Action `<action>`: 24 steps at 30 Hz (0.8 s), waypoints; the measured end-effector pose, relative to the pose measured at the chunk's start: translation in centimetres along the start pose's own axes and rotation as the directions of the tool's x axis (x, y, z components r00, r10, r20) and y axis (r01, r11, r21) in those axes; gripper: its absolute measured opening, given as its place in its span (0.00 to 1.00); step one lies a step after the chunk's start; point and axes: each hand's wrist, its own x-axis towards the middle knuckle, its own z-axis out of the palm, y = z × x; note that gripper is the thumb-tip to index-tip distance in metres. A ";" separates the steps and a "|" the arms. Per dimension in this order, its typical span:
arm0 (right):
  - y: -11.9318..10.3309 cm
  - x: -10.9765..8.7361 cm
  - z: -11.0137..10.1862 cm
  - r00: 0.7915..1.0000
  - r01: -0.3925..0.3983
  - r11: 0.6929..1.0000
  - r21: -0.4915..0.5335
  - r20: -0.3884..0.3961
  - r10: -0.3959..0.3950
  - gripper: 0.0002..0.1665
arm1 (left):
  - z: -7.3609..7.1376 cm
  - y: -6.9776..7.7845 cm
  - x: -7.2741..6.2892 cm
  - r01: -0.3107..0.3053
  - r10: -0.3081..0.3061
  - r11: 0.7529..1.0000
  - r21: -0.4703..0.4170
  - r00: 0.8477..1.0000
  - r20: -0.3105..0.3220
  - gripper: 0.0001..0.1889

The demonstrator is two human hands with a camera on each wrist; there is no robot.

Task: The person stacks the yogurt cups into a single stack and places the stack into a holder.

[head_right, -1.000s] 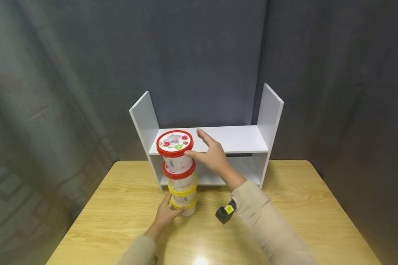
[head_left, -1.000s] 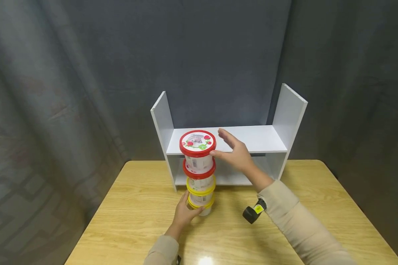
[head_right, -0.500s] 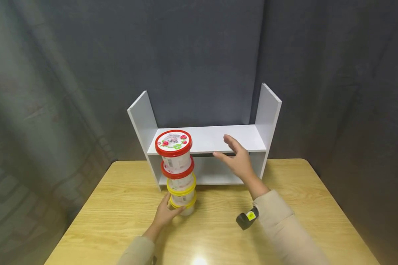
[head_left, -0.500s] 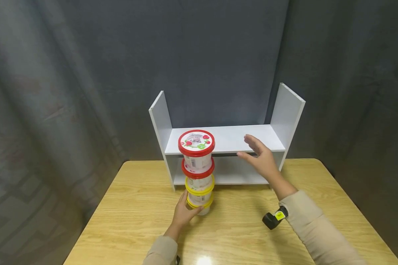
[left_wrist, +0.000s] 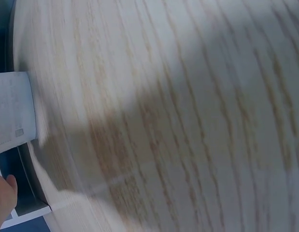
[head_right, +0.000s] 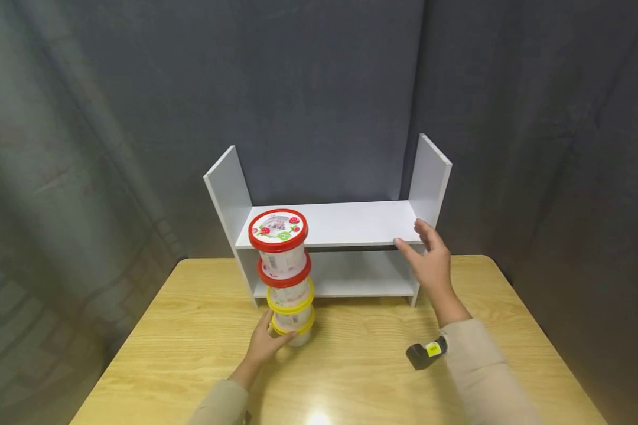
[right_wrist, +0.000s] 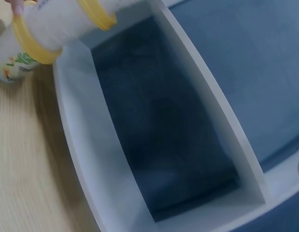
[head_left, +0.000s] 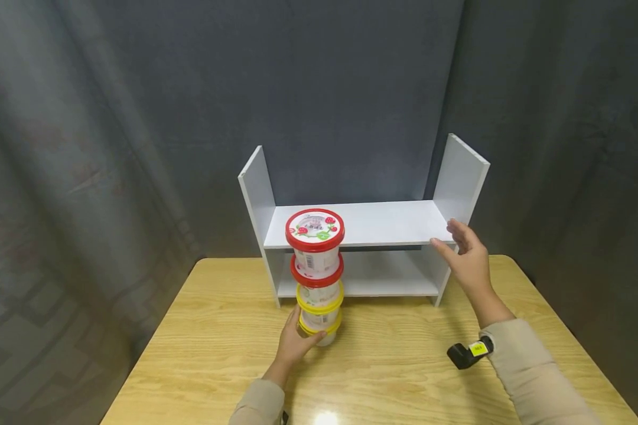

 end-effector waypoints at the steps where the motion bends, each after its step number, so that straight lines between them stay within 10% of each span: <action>1: 0.2 0.1 -0.2 0.999 -0.004 1.000 0.004 -0.033 0.004 0.34 | 0.0 0.0 0.0 -0.001 0.001 1.000 0.001 1.000 -0.002 0.49; 8: 0.8 1.0 -1.2 0.980 -0.011 1.000 0.008 -0.197 0.012 0.33 | 0.2 -0.2 -0.2 -0.014 0.014 1.000 0.008 1.000 -0.021 0.48; 18: 1.4 3.0 -1.2 0.962 -0.136 0.989 0.061 -0.230 0.146 0.30 | 0.6 -0.1 -0.1 -0.083 0.083 0.996 0.013 0.993 -0.078 0.50; 24: 2.0 4.1 -1.3 0.956 -0.198 0.977 -0.082 -0.237 0.174 0.28 | 1.0 -0.2 0.1 -0.082 0.075 0.994 -0.071 0.993 -0.090 0.47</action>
